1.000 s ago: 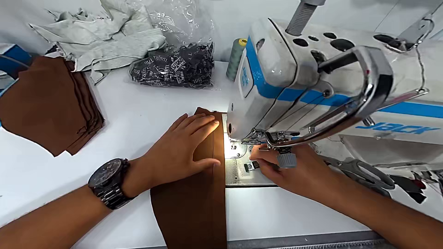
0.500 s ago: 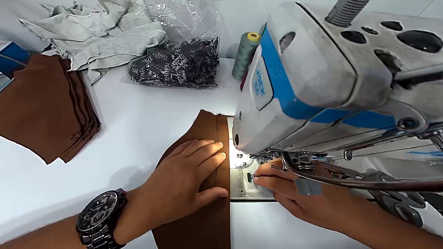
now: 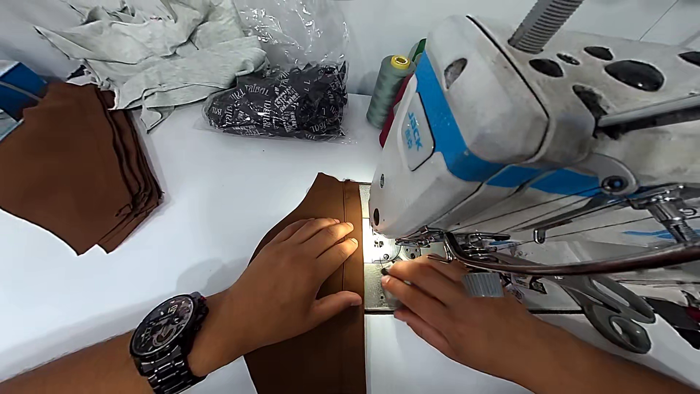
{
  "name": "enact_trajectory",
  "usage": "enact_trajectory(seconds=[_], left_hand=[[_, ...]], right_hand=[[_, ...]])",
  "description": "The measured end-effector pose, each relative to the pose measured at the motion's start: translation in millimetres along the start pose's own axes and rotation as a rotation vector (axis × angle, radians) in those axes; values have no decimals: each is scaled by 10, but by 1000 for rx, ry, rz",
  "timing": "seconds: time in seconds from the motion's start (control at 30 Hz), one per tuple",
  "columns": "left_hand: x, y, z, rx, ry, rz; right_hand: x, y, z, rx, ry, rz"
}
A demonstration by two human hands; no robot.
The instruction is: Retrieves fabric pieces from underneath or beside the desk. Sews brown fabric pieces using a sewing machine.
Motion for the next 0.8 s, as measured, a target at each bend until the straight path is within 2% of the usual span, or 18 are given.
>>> enact_trajectory(seconds=[0.13,0.3,0.43,0.57,0.8], left_hand=[[0,3,3,1,2,1],[22,8,-57,-54,-17,-13],[33,12,-82,-69,-9,-14],[49,10,-23,-6,12,-27],[46,10,-24,0,28,-31]], right_hand=[[-45,-36,-38,6,180,-158],[-197,-74,-136,-161,110,0],[5,-38,30,-10,95,-34],[-65,-40,24,-8,93,-99],[-155,-42,-22,-62,101,-62]])
Point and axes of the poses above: each hand's wrist, its own y-axis towards the middle knuckle, its own z-axis out of the palm, x = y × z, the point moved 6 cm from there along y, towards the middle knuckle, and after that the axes turned 2 degrees about x, right-handed, at the moved point
